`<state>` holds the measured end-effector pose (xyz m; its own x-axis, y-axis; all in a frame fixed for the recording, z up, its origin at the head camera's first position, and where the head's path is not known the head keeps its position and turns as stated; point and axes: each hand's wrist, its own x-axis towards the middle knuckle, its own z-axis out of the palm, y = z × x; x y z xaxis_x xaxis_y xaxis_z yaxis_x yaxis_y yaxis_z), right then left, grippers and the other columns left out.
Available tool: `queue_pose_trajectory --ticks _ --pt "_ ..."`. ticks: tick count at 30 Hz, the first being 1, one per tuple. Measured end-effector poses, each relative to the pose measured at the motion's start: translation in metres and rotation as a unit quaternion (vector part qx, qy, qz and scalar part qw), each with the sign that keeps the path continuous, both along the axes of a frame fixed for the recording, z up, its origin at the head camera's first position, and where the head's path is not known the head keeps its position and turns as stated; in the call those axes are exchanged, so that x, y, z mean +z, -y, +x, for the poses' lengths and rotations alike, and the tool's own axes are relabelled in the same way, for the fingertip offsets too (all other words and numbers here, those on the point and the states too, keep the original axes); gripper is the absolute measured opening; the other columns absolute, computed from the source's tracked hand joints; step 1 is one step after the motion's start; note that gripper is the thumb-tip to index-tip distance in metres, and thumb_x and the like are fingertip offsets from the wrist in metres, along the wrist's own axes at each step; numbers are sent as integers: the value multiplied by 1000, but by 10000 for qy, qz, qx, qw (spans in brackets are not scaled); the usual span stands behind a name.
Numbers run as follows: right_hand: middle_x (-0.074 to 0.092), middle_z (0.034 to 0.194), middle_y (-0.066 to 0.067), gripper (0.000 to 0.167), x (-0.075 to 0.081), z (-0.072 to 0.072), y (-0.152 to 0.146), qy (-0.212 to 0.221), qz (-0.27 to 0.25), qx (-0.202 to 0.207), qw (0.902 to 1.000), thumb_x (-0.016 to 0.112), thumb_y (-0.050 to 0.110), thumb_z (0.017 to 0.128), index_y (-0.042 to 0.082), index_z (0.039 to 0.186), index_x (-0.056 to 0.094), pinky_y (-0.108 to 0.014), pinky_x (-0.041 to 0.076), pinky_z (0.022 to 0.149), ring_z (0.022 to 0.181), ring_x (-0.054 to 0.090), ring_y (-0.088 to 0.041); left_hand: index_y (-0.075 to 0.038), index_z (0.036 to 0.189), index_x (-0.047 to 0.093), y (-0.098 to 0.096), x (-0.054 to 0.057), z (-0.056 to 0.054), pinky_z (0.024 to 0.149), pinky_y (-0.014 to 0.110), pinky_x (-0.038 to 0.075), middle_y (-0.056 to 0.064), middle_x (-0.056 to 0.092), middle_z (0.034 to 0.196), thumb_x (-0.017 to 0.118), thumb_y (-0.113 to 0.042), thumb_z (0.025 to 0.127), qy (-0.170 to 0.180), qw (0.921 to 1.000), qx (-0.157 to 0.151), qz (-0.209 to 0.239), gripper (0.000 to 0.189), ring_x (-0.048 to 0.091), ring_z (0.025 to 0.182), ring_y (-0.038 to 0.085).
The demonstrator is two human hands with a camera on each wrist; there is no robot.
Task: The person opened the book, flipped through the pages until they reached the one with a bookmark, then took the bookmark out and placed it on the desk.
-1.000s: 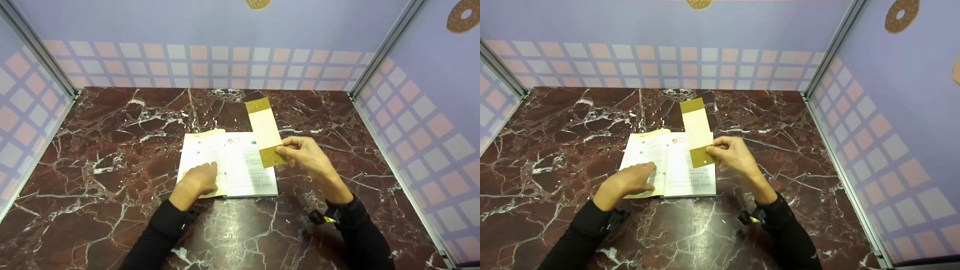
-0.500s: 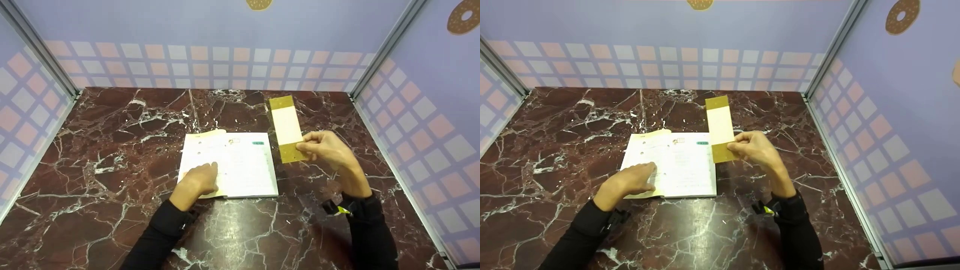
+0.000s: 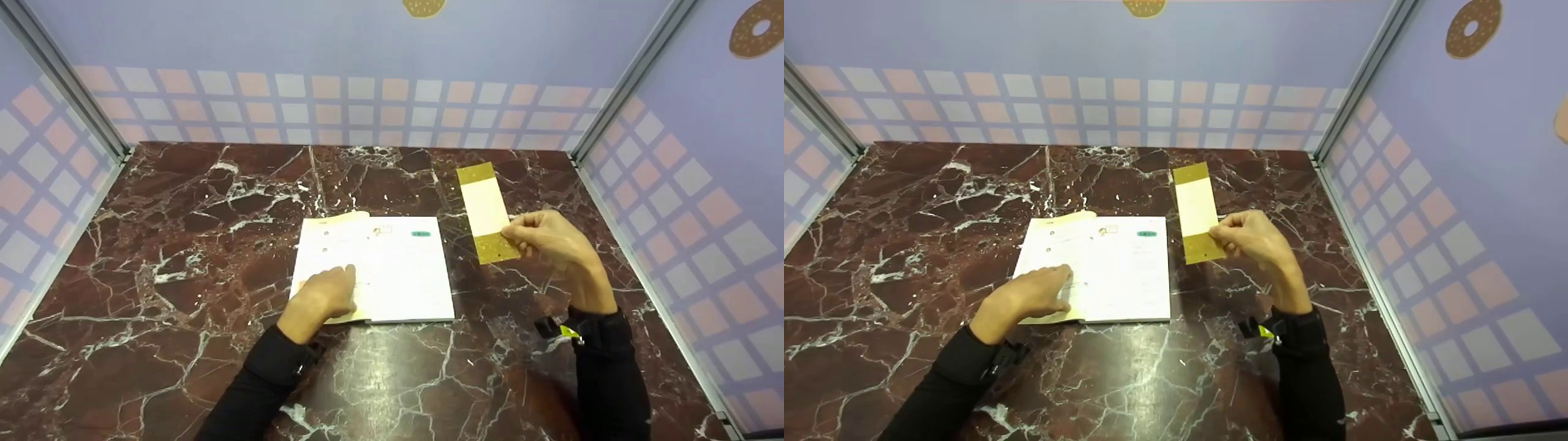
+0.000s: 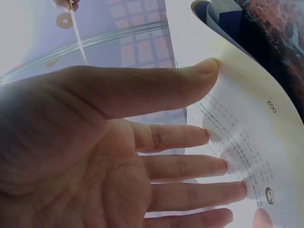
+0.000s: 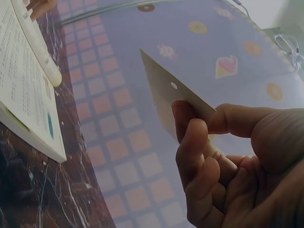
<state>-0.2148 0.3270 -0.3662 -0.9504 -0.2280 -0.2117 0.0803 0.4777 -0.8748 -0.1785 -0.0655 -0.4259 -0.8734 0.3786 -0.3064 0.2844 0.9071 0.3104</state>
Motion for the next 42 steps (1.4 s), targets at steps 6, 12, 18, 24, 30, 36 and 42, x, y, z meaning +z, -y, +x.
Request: queue_pose_trajectory --ticks 6,12,18,24,30,36,42 --pt "65 72 -3 27 -12 -13 -13 57 324 255 9991 74 25 96 2 85 66 -18 44 46 58 56 -10 10 124 53 0 0 0 91 58 54 30 63 114 69 -3 82 75 10000 19 -5 46 64 105 48" --pt "68 73 -5 27 -24 -23 -22 111 691 454 9965 77 25 93 -1 87 70 -18 43 45 55 56 -10 9 124 53 0 -1 -1 90 57 54 29 63 115 68 -3 82 87 9999 53 -9 47 64 104 48" --pt "69 70 -6 26 -37 -31 -28 321 728 872 9930 76 19 94 -5 87 71 -19 48 48 55 58 -11 9 120 53 -1 -1 -1 90 57 55 29 64 112 68 -2 80 40 10000 71 -7 44 65 101 47" --pt "71 73 -10 22 -48 -35 -30 552 780 1091 9894 76 16 93 -5 87 72 -20 49 48 56 64 -14 9 123 53 -1 -1 -1 91 57 54 29 64 113 69 -3 80 49 10000 84 -16 47 65 102 47" --pt "72 75 -13 22 -57 -38 -30 849 843 1080 9869 76 16 92 -4 86 71 -21 50 48 58 67 -19 10 124 53 0 -1 -1 93 57 54 30 63 116 68 -3 81 54 10000 64 -17 48 64 106 48" --pt "72 77 -14 19 -63 -41 -29 1060 961 1092 9837 76 14 91 -2 84 70 -25 57 53 63 71 -23 11 130 52 0 1 -1 95 57 52 31 62 121 67 -3 84 140 9999 27 -6 50 63 111 48" --pt "73 76 -15 16 -68 -41 -26 1228 1159 1227 9780 75 13 90 -1 84 70 -29 59 56 61 71 -20 10 132 50 0 1 -1 96 58 52 30 61 123 65 -3 85 240 9997 21 16 51 61 113 49"
